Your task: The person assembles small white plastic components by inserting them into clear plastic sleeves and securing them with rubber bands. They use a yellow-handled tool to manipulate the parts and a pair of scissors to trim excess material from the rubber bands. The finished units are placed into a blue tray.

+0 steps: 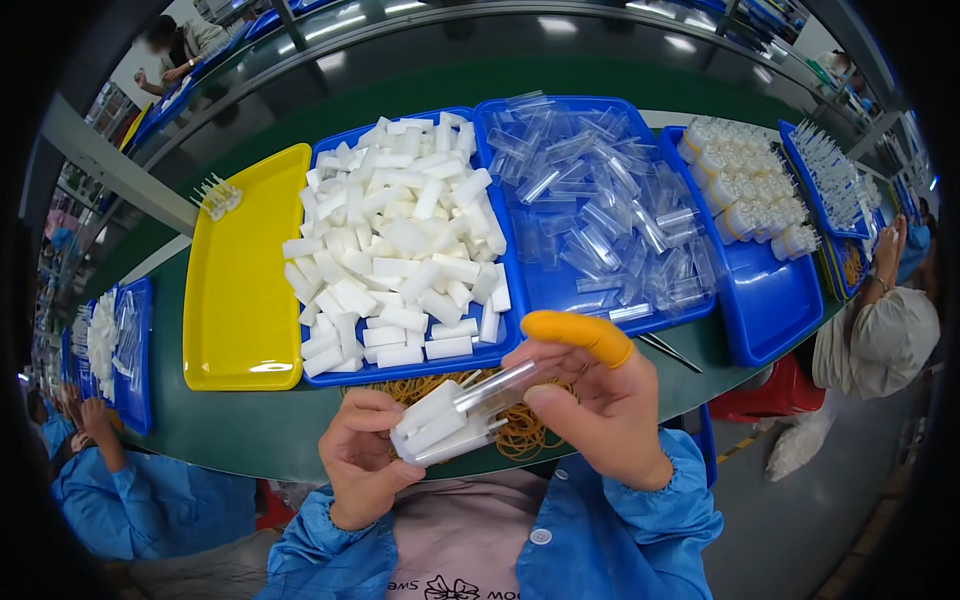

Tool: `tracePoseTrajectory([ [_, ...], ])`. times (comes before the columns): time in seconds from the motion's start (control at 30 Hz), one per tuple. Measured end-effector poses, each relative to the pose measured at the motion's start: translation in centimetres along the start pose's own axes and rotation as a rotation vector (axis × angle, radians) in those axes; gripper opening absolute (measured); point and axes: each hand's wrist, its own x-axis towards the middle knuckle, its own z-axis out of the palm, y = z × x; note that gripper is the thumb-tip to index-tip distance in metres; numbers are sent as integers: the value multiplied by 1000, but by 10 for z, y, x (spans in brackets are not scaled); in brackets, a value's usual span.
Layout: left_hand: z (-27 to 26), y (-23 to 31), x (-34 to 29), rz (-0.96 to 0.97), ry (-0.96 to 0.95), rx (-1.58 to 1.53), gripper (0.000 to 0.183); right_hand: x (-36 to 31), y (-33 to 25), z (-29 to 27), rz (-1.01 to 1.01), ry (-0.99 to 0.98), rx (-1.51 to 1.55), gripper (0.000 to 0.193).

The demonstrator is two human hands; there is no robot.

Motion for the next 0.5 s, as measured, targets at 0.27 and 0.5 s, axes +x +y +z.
tracePoseTrajectory([
  [0.27, 7, 18, 0, 158, -28, 532, 53, -1, 0, -2, 83, -70, 57, 33],
  [0.5, 7, 29, 3, 270, -202, 755, 54, -3, -10, 1, -28, -114, 17, 29],
])
